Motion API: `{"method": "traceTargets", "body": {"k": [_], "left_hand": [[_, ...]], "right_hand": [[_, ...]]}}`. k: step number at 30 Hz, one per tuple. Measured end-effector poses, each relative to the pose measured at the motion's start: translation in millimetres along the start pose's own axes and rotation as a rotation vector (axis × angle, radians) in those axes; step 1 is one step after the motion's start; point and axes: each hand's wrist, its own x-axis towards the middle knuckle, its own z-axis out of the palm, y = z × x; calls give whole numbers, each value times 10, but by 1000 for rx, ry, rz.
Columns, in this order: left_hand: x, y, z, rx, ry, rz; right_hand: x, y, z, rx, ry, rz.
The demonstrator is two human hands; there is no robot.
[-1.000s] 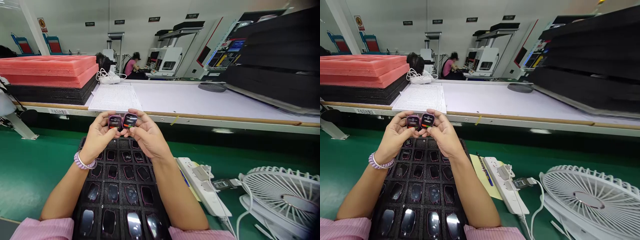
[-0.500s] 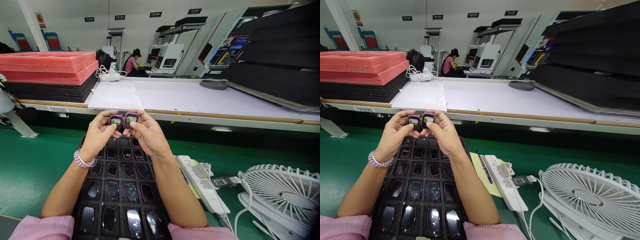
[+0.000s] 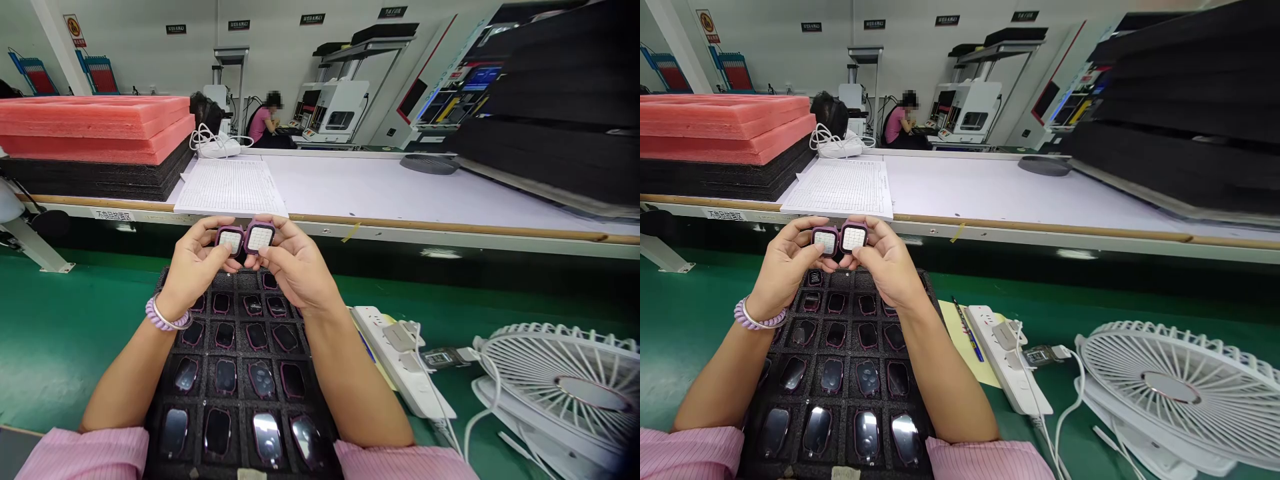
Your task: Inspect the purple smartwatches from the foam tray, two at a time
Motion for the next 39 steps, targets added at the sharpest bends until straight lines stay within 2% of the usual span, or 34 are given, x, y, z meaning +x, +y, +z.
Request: {"method": "traceTargets", "body": {"k": [7,29,39], "left_hand": [[0,-21,-23,39,16,17],[-6,-10,-13,4,-35,33],[-7,2,14,12,-51,19]], "right_hand": [[15,35,-8,41,-30,9],[-28,-36,5,-47,-32,0],[1,4,-39,-54,14,-30]]}}
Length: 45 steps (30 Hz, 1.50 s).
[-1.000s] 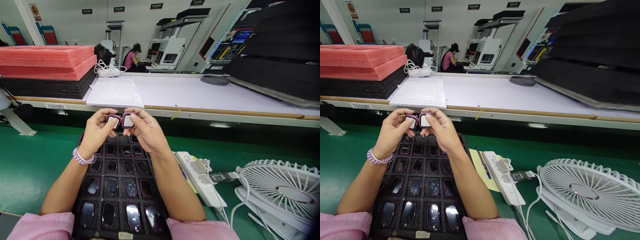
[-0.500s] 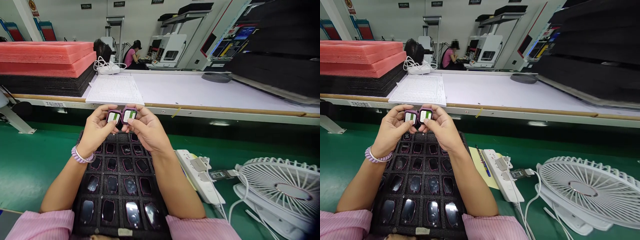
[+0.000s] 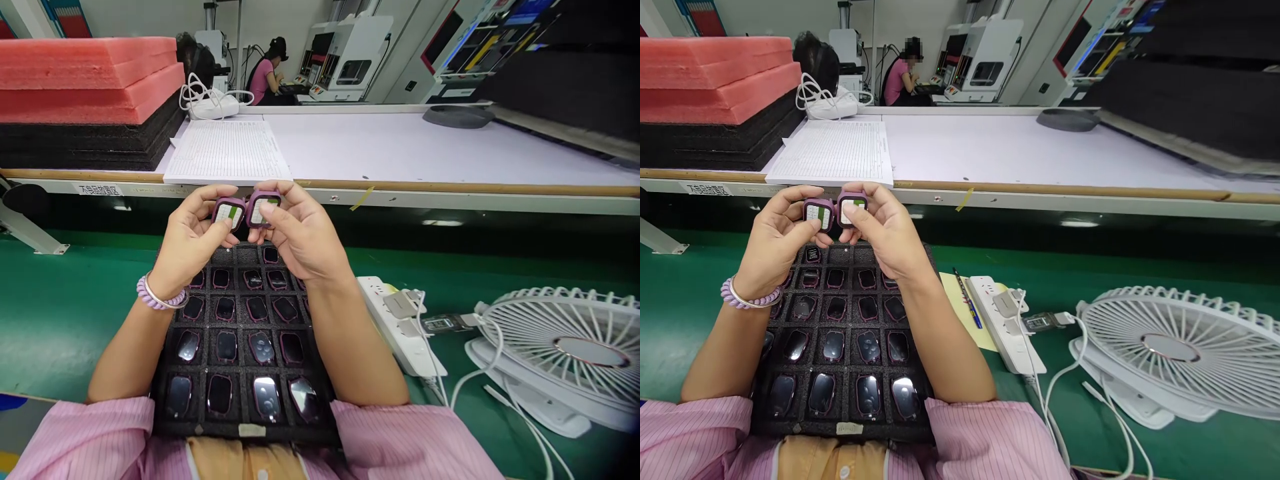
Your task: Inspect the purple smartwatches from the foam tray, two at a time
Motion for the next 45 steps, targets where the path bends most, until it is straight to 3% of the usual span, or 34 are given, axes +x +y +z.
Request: {"method": "traceTargets", "body": {"k": [8,14,18,31,45], "left_hand": [[42,-64,-19,50,38,66],[114,-250,-147,135,-93,208],[136,-321,-181,204,-107,252],[72,-197,-111,180,-73,154],[79,-246,-122,133,-166,165]], "right_hand": [[-5,48,-32,-60,-41,10],[19,143,-98,-118,-89,-26],[35,180,-116,-156,-93,-68],[46,156,-104,-126,-71,-68],[60,221,-165,-205,-66,-153]]}}
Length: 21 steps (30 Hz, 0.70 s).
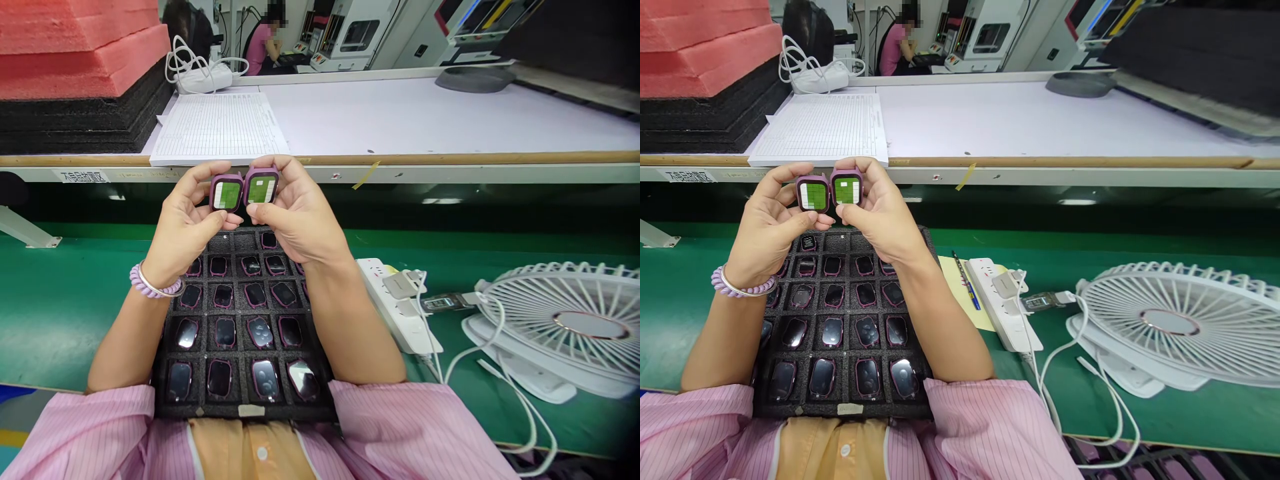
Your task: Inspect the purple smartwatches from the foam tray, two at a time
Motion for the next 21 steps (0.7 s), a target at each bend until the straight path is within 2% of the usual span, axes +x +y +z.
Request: {"method": "traceTargets", "body": {"k": [8,15,21], "left_hand": [[-1,48,20,-42,74,-103],[11,34,10,-51,90,-99],[6,19,-10,-42,83,-82]], "right_hand": [[11,-40,15,73,6,56],[-2,-56,2,77,27,132],[-15,-58,-17,44,-21,147]]}}
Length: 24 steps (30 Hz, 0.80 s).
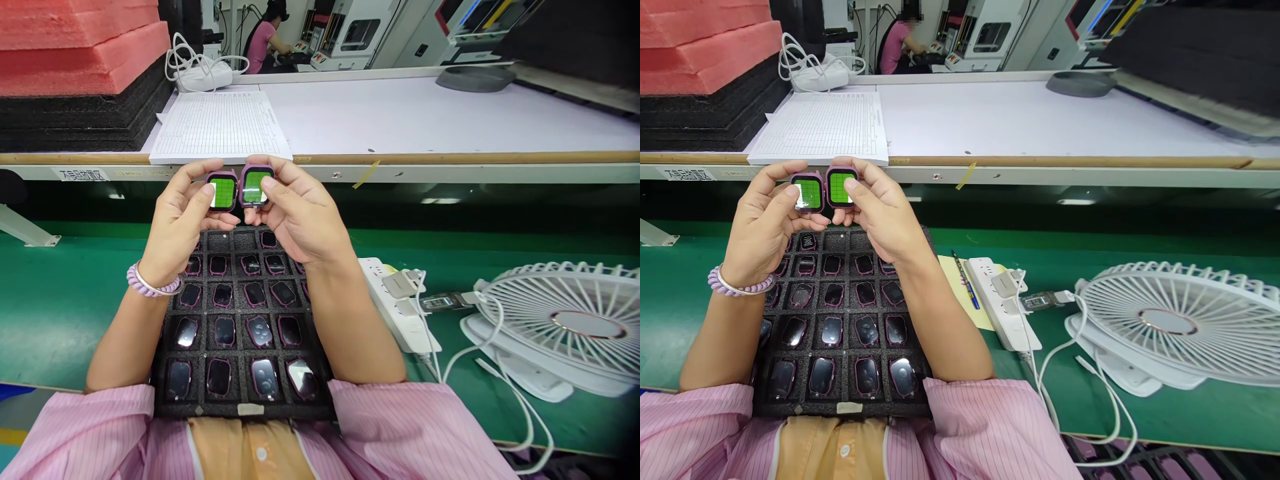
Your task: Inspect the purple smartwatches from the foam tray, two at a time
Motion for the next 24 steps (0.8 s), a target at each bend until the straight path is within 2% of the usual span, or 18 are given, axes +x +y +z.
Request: {"method": "traceTargets", "body": {"k": [6,16,24], "left_hand": [[-12,29,-3,2,-17,-5],[-5,39,-10,32,-53,44],[5,4,-19,23,22,7]], "right_hand": [[-19,-2,-11,69,-46,-24],[-31,-60,-16,37,-30,-36],[-29,-56,-13,57,-57,3]]}}
